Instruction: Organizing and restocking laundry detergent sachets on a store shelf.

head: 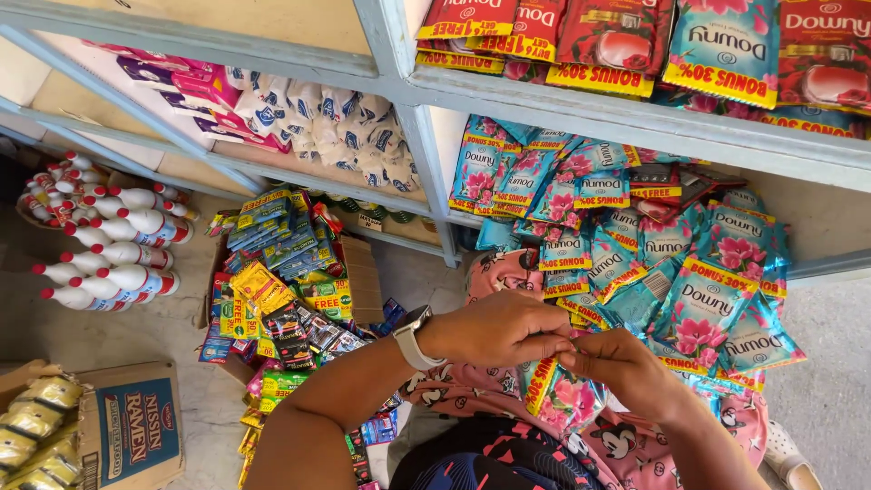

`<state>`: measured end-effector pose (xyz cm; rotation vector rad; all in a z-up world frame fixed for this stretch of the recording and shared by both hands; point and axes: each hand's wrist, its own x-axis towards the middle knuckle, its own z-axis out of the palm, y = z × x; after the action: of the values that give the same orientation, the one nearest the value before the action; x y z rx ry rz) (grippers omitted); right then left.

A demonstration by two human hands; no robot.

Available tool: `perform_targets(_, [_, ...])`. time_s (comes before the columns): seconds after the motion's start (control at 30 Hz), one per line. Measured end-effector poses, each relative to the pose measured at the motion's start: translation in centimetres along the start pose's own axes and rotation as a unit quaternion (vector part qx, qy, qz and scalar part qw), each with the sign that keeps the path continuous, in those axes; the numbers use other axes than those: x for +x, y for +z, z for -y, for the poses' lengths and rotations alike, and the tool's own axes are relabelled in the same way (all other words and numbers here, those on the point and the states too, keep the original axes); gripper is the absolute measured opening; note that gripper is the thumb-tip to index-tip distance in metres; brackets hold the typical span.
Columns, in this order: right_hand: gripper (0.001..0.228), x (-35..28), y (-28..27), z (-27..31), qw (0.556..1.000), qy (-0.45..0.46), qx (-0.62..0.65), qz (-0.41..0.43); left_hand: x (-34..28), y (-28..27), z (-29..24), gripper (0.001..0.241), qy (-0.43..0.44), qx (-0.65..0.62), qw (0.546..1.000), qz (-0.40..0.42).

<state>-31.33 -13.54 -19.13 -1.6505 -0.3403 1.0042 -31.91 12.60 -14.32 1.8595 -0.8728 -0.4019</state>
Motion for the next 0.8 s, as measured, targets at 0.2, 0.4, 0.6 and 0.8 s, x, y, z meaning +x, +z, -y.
perform_targets(0.2, [0.041,-1.2,0.6,0.0,0.997,-0.039,-0.023,-0.068,-0.4,0.9,-1.3,0.016,0.093,0.094,0.986,-0.106])
perform_targets(0.4, [0.033,-1.8,1.4,0.4,0.988,0.040,0.126,-0.085,-0.3,1.4,-2.2,0.013,0.130,0.114,0.973,-0.156])
perform_targets(0.6, [0.026,-1.3,1.5,-3.2,0.982,-0.067,0.149,-0.096,-0.3,2.3,-2.4,0.012,0.132,0.134,0.961,-0.205])
perform_targets(0.8, [0.031,-1.4,-0.3,-2.3,0.988,-0.060,0.122,-0.078,-0.3,1.5,-2.9,0.011,0.101,0.149,0.961,-0.212])
